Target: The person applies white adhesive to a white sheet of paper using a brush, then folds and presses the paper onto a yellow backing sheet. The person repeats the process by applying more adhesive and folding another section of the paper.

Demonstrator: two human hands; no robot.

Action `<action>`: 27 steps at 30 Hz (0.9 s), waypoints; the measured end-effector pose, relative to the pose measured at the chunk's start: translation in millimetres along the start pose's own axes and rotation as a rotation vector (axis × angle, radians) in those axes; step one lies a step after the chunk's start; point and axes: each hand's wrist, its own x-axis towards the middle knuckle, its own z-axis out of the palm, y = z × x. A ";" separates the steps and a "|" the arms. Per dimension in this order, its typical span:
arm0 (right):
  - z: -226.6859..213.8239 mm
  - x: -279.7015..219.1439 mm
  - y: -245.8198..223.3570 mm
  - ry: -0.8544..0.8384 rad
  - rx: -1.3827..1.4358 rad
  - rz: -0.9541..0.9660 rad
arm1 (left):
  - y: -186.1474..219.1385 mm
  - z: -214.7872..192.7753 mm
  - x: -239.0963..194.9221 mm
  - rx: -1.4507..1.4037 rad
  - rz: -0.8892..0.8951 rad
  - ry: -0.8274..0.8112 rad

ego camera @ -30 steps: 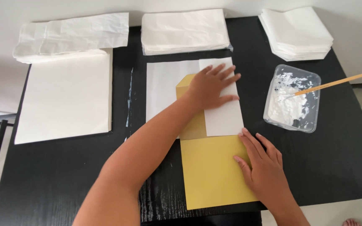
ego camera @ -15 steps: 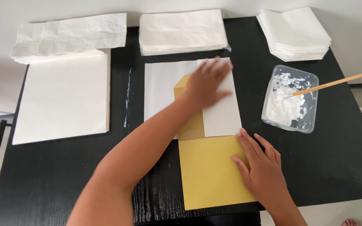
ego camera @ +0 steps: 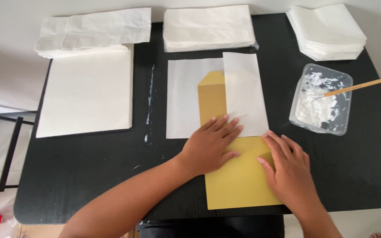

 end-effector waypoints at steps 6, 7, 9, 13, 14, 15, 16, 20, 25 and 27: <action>-35.9 42.8 -15.9 -0.035 0.165 -0.104 | 1.9 12.1 -2.9 0.029 -0.027 0.057; -32.8 52.7 -14.2 -0.039 0.161 -0.104 | 4.3 3.4 -0.6 0.024 -0.029 0.059; -26.7 75.8 -10.7 0.066 0.084 -0.277 | 6.7 -15.0 5.5 -0.065 -0.124 -0.176; -10.2 134.8 -13.2 0.048 0.221 -0.283 | 4.8 -17.7 8.1 -0.059 -0.123 -0.214; -7.1 149.1 -16.1 0.034 0.206 -0.227 | 3.5 -19.3 9.2 -0.078 -0.116 -0.211; -4.3 163.5 -18.9 0.021 0.190 -0.170 | 2.1 -21.1 10.4 -0.096 -0.108 -0.208; 2.8 172.4 -16.6 0.022 0.190 -0.172 | 1.8 -23.8 10.8 -0.094 -0.109 -0.206; 40.4 197.7 -3.7 0.113 0.108 -0.115 | -0.3 -26.7 11.1 -0.133 -0.109 -0.199; 49.0 199.7 -4.0 0.126 0.098 -0.135 | -1.1 -29.7 11.5 -0.159 -0.114 -0.206; 45.2 199.1 -4.9 0.149 0.116 -0.168 | -1.4 -32.1 14.5 -0.159 -0.112 -0.226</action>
